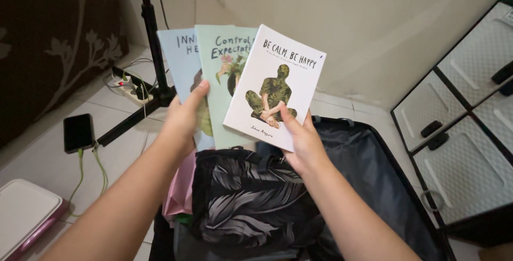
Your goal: The person unpacks a suitcase by removing books, a phone box, toiletries, a purse, and multiple folded clothing items. They place each item on the floor beside the suitcase in sequence.
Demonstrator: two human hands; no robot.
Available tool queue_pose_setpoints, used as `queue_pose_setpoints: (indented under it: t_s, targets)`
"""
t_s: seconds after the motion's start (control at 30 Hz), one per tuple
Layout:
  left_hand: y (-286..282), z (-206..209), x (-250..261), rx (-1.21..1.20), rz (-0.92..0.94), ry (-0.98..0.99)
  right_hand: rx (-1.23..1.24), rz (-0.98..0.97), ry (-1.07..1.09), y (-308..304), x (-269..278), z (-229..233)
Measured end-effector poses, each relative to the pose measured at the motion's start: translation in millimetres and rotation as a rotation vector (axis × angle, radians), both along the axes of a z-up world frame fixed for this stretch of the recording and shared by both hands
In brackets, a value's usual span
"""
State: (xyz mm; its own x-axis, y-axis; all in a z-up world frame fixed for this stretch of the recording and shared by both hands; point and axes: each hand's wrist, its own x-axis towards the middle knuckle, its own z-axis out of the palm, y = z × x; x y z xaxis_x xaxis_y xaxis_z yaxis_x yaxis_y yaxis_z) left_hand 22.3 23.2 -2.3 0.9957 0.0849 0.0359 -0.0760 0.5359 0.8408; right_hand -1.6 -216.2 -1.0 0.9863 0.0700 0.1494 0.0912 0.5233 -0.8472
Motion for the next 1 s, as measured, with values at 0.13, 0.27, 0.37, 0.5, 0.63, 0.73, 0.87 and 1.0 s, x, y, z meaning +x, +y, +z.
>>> queue_pose_setpoints:
  t_s: [0.13,0.27,0.37,0.5,0.63,0.73,0.87,1.0]
  targets:
    - [6,3,-2,0.03,-0.001,-0.004,-0.033,0.009,0.003,0,1,-6]
    - [12,3,-3,0.027,-0.056,-0.035,-0.09,0.056,-0.052,8,-7,0]
    - [18,8,-8,0.116,-0.091,-0.007,-0.163,0.098,-0.109,19,-11,6]
    - [31,23,-21,0.197,-0.22,-0.099,-0.351,0.119,-0.184,45,-9,17]
    - [68,26,-17,0.227,-0.207,-0.016,-0.36,0.186,-0.209,79,-1,26]
    - [104,27,-20,0.177,-0.318,0.044,-0.502,0.194,-0.167,113,3,33]
    - [162,29,-33,0.192,-0.313,0.156,-0.482,0.421,-0.127,163,4,29]
    - [232,-3,-45,0.079,-0.319,0.189,-0.361,0.59,0.172,221,2,1]
